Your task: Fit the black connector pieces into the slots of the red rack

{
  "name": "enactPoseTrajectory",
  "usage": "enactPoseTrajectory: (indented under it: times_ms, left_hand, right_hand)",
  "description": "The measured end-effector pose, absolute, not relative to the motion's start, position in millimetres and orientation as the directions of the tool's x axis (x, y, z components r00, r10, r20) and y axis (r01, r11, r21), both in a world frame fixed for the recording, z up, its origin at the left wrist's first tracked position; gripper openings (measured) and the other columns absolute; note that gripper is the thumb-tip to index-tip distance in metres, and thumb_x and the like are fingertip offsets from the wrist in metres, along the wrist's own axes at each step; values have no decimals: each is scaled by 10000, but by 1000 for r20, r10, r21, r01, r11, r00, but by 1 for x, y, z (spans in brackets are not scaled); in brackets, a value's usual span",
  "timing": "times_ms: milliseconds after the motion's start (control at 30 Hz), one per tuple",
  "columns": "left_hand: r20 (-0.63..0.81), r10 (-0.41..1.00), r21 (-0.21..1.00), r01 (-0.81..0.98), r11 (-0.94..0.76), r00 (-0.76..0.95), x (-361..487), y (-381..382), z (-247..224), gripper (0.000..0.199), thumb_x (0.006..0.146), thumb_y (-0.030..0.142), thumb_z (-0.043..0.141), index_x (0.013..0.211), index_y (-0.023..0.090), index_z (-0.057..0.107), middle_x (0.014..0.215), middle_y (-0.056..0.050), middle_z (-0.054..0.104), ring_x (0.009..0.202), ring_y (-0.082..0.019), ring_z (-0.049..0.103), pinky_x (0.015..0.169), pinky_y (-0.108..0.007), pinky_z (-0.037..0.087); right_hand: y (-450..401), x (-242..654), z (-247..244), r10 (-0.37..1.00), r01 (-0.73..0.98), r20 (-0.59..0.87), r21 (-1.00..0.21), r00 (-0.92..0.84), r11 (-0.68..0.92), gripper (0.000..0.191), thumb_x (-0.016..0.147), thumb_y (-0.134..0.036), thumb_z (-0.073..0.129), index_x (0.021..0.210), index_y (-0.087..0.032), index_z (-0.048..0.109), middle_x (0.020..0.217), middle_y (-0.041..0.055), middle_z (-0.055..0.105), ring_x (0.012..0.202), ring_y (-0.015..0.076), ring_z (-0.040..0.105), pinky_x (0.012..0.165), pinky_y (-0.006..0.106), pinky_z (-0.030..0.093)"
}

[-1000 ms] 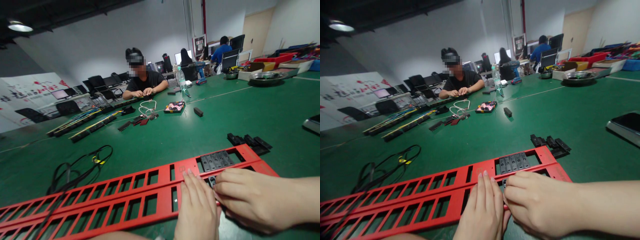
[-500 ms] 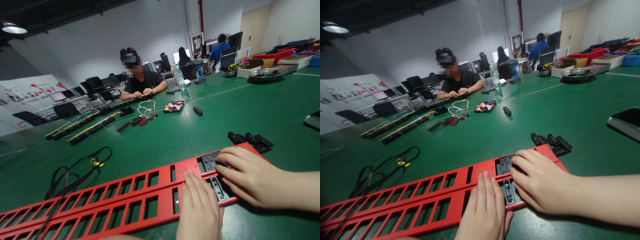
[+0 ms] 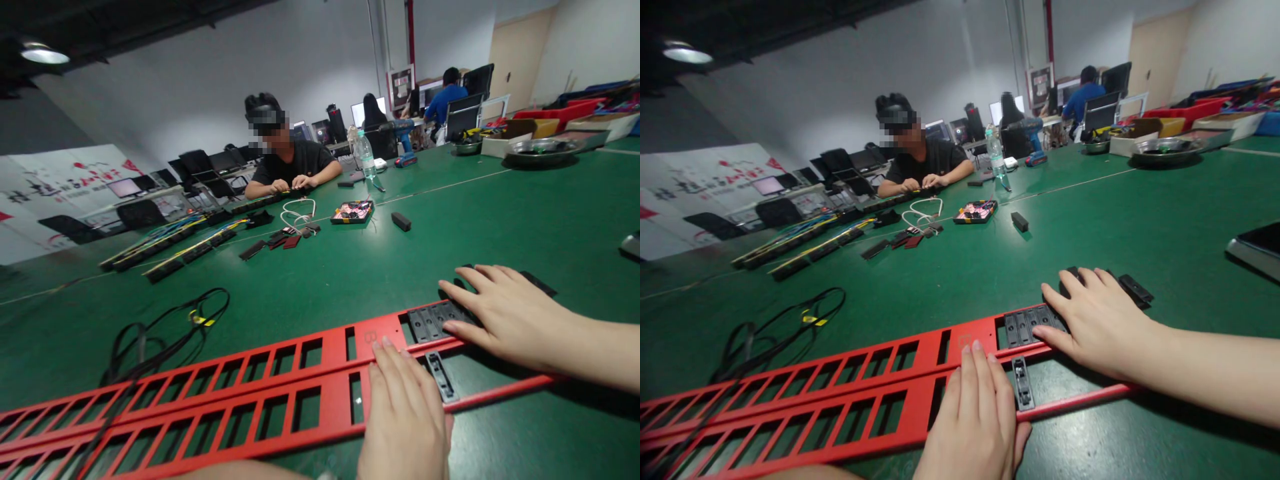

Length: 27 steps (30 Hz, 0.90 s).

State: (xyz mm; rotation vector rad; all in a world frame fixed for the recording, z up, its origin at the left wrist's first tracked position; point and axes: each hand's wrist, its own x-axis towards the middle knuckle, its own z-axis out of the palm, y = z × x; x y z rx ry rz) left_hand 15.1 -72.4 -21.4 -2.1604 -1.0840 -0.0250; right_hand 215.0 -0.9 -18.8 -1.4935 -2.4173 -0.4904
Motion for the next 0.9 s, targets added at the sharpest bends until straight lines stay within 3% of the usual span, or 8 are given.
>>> enactPoseTrajectory:
  times_ms: [300, 567, 700, 900]
  left_hand:
    - [324, 688, -577, 712, -400, 649, 17, -71, -19, 532, 728, 465, 455, 1006, 27, 571, 997, -208, 588, 980, -305, 524, 793, -399, 419]
    - [336, 679, -570, 715, -406, 653, 17, -72, -18, 535, 730, 463, 452, 998, 15, 569, 994, -221, 585, 972, -307, 526, 793, -404, 412]
    - [343, 672, -579, 711, -400, 657, 17, -71, -18, 514, 727, 447, 454, 993, 23, 572, 988, -212, 591, 966, -302, 531, 789, -404, 412]
    - [436, 681, -534, 778, -331, 588, 21, -70, -32, 574, 664, 490, 498, 974, 12, 578, 1006, -228, 580, 1000, -337, 504, 813, -424, 399]
  right_hand:
    - [-1, 215, -20, 838, 899, 326, 145, -437, 413, 552, 791, -573, 297, 1034, -159, 570, 870, 130, 592, 877, 257, 509, 820, 437, 291]
    - [-5, 211, -16, 782, 877, 399, 178, -479, 447, 495, 803, -508, 345, 993, -117, 583, 871, 144, 588, 886, 266, 490, 858, 468, 267]
    - [-8, 208, -8, 697, 839, 473, 222, -538, 497, 414, 801, -415, 410, 1003, -92, 572, 907, 153, 567, 879, 258, 467, 823, 424, 323]
    - [-12, 209, -6, 601, 764, 479, 317, -640, 562, 291, 755, -136, 452, 1023, -100, 556, 880, 134, 550, 810, 218, 454, 729, 357, 385]
